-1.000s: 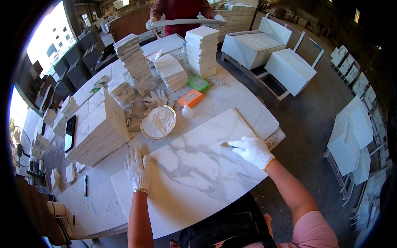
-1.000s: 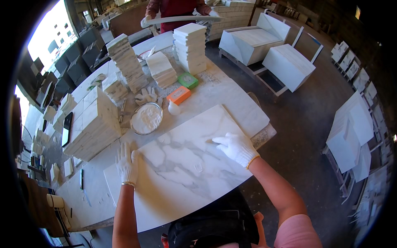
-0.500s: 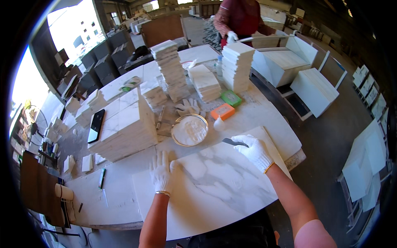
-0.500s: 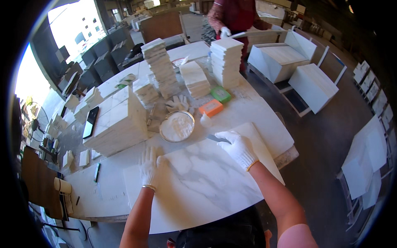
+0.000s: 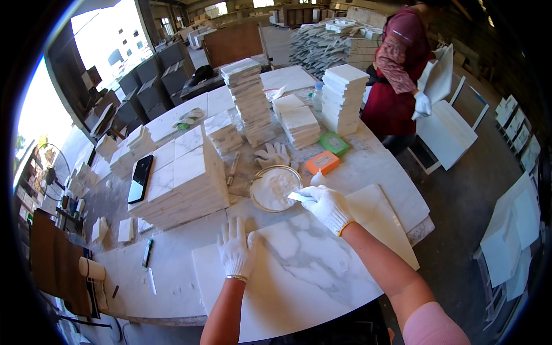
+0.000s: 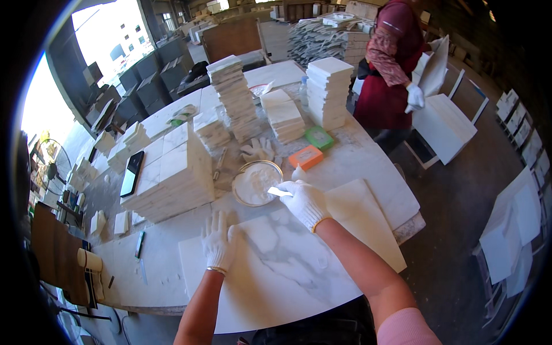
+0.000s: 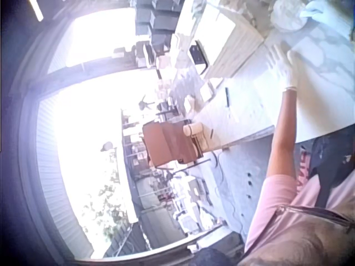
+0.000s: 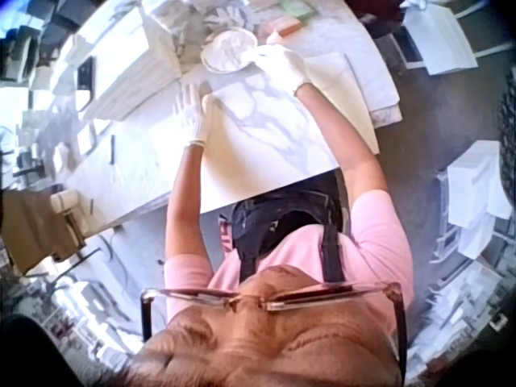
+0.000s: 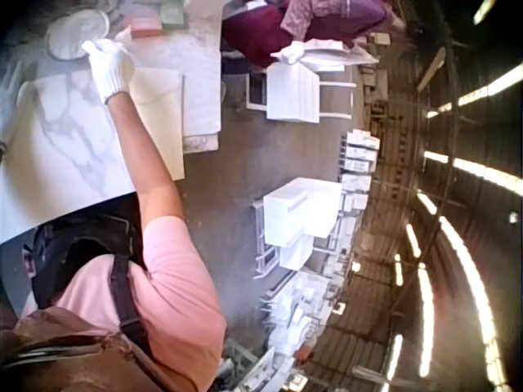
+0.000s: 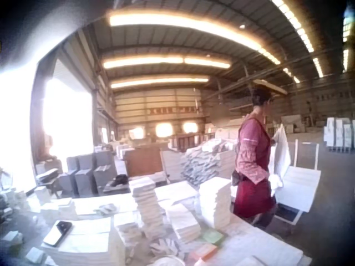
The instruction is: The person uses a small metal spatula to scoop white paste from a bowl and applies it to small defects on a large marble-patterned tile. They smooth the paste into the surface and occasionally wipe the tile with a cloth. A coworker stacks similar tiles in the background.
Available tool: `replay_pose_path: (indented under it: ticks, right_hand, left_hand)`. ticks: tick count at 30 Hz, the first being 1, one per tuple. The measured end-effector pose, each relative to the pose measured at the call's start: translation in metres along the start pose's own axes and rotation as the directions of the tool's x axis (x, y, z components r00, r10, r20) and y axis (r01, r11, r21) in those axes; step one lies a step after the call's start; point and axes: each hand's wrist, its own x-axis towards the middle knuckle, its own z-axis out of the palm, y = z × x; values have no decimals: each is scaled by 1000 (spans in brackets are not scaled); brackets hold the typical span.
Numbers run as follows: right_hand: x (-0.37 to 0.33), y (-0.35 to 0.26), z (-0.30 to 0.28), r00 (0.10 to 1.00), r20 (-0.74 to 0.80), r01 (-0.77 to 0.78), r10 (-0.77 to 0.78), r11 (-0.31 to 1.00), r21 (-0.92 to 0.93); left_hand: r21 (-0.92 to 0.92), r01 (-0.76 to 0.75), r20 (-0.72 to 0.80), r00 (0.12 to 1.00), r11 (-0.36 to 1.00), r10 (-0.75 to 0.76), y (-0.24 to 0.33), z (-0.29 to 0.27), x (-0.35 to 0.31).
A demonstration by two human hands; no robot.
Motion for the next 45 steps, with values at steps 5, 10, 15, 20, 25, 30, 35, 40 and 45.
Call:
replay_pose_path:
  ticks: [5, 10, 15, 20, 25, 30, 35, 40, 45]
  right_hand:
    - [9, -5, 8, 999, 43, -32, 30, 998, 52]
    - [12, -10, 15, 999, 41, -28, 25, 995, 96]
    - [4, 0, 10, 1000, 30, -2, -7, 959, 284]
    - [-13, 20, -21, 989, 114, -140, 92, 819, 556]
    - [-58, 33, -77, 949, 176, -314, 260, 804, 505]
    - [-108, 71, -100, 949, 125, -313, 288, 847, 429]
    - [-130, 87, -101, 947, 140, -322, 290, 836, 444]
    - [-134, 78, -103, 951, 136, -309, 277, 866, 393]
    - [-137, 80, -100, 993, 15, -114, 113, 979, 166]
  left_hand:
    - [-18, -2, -9, 1000, 1000, 2, 0, -1, 0]
    - [-18, -2, -21, 1000, 1000, 2, -2, -1, 0]
    - [-19, -16, -1, 1000, 1000, 16, 1, -1, 1]
    - [-53, -53, -47, 998, 997, 51, -6, 10, 3]
    - [6, -29, -42, 999, 1000, 29, -5, 5, 1]
    - [21, -56, -54, 997, 998, 57, -6, 6, 2]
    - [13, -42, -30, 999, 999, 42, 0, 1, 1]
    - [34, -22, -19, 1000, 999, 23, -3, 3, 2]
    - [12, -18, -8, 1000, 1000, 18, -1, 1, 2]
